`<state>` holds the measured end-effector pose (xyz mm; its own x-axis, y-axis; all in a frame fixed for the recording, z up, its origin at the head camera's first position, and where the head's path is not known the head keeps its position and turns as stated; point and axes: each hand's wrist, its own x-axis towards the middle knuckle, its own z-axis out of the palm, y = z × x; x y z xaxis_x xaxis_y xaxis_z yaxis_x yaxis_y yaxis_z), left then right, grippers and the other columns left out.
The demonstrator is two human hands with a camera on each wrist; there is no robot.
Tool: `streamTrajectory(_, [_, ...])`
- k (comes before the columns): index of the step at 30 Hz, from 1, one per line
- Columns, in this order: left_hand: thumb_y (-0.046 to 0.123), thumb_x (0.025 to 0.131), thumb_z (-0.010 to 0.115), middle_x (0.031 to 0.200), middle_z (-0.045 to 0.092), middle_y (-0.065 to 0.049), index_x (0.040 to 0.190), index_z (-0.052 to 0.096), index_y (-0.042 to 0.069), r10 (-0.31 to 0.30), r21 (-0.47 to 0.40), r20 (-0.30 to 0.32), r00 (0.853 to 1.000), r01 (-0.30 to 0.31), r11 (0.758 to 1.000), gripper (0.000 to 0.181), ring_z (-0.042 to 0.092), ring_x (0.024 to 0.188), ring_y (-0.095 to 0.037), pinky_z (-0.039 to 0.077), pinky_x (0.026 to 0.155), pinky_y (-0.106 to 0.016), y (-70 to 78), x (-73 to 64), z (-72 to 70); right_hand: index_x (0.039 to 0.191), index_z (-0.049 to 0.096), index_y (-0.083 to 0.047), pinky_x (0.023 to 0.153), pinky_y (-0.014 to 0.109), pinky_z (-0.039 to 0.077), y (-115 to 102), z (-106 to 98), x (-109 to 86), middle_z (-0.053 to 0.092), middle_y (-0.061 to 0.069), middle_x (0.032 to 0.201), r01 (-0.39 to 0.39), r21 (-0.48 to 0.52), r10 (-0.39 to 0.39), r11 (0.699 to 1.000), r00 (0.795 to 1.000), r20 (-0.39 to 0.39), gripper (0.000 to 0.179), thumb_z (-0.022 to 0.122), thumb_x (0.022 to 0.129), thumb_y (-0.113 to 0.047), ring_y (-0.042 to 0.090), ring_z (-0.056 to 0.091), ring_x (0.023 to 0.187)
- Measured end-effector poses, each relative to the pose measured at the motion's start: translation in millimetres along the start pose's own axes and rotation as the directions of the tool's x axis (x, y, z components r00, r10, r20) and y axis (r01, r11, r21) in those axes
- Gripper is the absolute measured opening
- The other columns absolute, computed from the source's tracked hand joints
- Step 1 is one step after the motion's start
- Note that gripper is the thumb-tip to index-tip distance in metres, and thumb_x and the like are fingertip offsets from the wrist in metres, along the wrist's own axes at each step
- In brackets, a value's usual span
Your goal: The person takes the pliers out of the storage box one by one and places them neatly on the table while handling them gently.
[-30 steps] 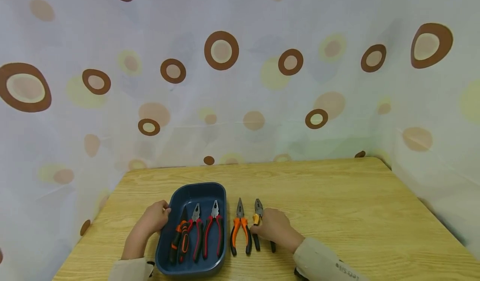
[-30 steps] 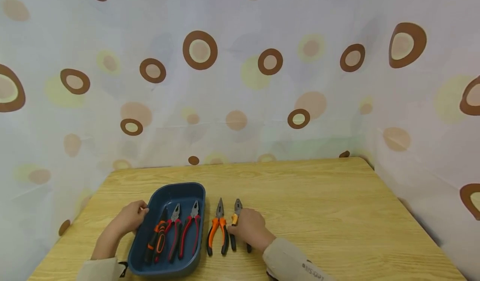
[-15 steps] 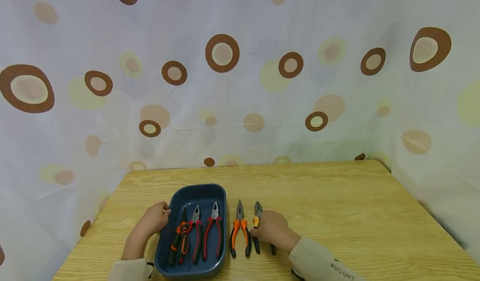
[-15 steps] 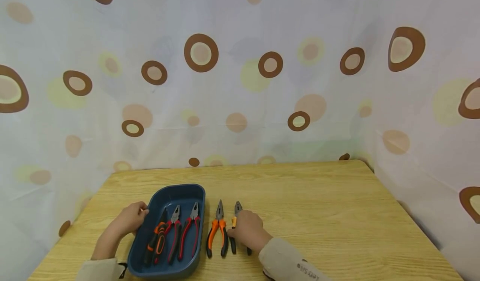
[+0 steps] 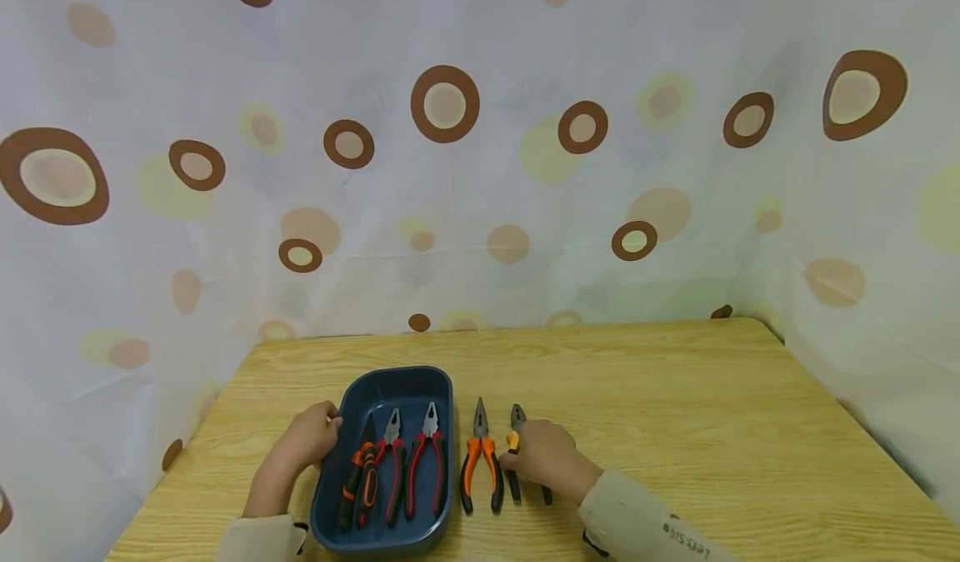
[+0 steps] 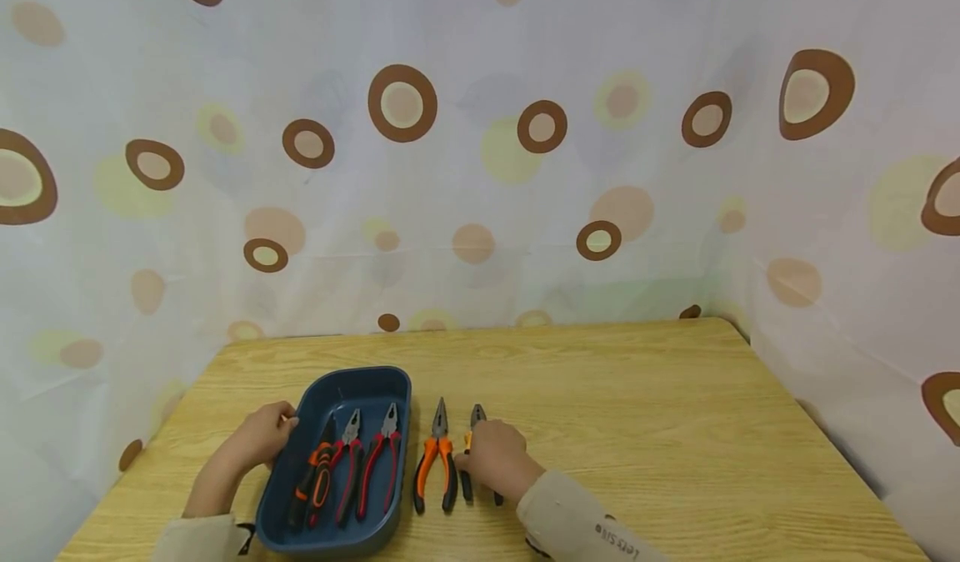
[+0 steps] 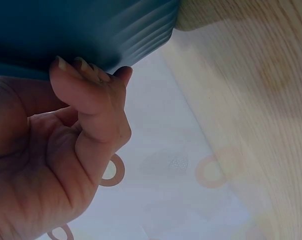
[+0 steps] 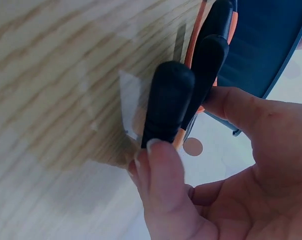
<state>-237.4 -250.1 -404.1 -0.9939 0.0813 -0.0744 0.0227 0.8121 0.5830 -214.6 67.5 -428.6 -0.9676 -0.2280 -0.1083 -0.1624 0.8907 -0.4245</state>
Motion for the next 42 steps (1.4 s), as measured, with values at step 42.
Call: streamTrajectory(42, [0.001,0.096,0.047,0.083,0.06,-0.021,0.099,0.053,-0.013,-0.012,0.003,0.001,1.0,0.012,1.0,0.016,0.056,0.049,-0.019,0.052,0.046,-0.032,-3.5,3.2,1.4,0.089,0.057,0.006,0.048,0.023,0.039,-97.4,-6.4,14.8,0.047,0.008,0.07,0.286,0.214,-0.252,0.934,0.952,-0.173,0.011,0.057,0.093,-0.004,0.013,0.042,0.053])
